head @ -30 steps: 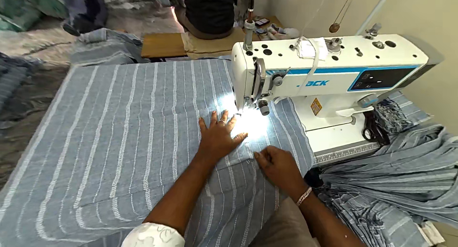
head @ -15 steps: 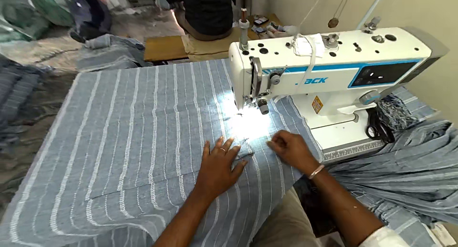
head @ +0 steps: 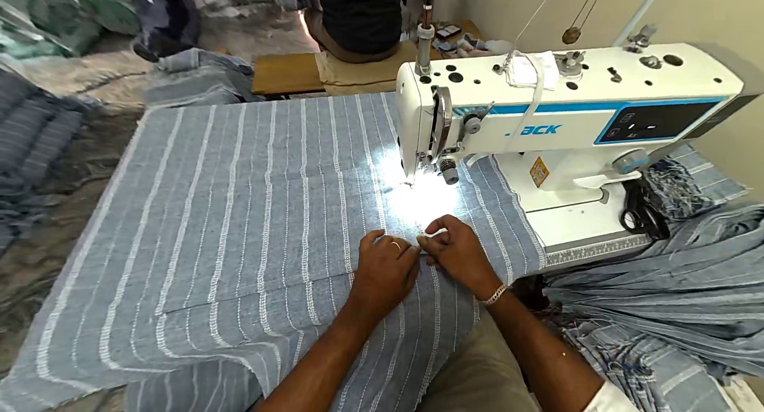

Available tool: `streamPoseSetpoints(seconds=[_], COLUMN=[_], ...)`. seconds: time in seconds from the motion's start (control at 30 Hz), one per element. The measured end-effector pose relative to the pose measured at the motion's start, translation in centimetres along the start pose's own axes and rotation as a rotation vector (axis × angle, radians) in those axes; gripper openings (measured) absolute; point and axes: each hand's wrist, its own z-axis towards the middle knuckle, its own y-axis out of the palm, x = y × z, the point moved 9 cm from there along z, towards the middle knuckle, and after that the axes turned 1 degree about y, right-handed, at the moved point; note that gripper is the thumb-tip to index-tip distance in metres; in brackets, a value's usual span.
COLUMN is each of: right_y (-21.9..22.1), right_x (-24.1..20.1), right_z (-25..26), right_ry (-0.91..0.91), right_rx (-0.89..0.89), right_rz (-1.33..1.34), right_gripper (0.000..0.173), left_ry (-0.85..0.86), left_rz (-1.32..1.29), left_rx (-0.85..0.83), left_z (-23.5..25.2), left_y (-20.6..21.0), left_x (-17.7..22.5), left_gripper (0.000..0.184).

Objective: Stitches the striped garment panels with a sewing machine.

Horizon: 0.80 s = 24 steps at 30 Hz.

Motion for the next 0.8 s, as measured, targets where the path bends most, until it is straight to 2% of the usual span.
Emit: streamPoseSetpoints(seconds=[0.07, 0.17, 0.27, 0.4, 0.57, 0.7, 0.8], right_y=[0.0, 0.1, -0.2, 0.1, -1.2, -6.3, -14.9], right_x=[0.4, 1.4, 1.4, 2.2, 1.6, 0.6, -0.5], right_z=[-0.3, 0.8, 1.1, 1.5, 1.3, 0.9, 0.3], right_ry=[-0.012, 0.045, 0.079, 0.144, -0.055, -0.094, -0.081], right_rx=[0.042, 0.063, 0.058, -0.054, -0.08, -0.144, 0.084], right_rz=[0.0, -0.069, -0.168, -0.242, -0.367, -0.587, -0.658], right_gripper=[0.019, 0.023, 0.027, 0.025, 0.022, 0.032, 0.034], left_ry=[0.008, -0.074, -0.177, -0.177, -0.164, -0.187, -0.187], left_rz=[-0.002, -0.011, -0.016, 0.05, 0.058, 0.031, 0.014], left_rx=[0.016, -0.034, -0.145, -0.273, -0.338, -0.399, -0.426], left_z=[-0.4, -0.7, -1.8, -3.0, -0.5, 2.0, 3.8], left_y=[0.1, 0.3, 1.2, 2.6, 3.1, 3.7, 4.3], left_x=[0.3, 0.4, 0.8, 0.6, -2.0, -4.6, -6.7], left_gripper=[0.024, 0.026, 0.039, 0.054, 0.056, 0.056, 0.058])
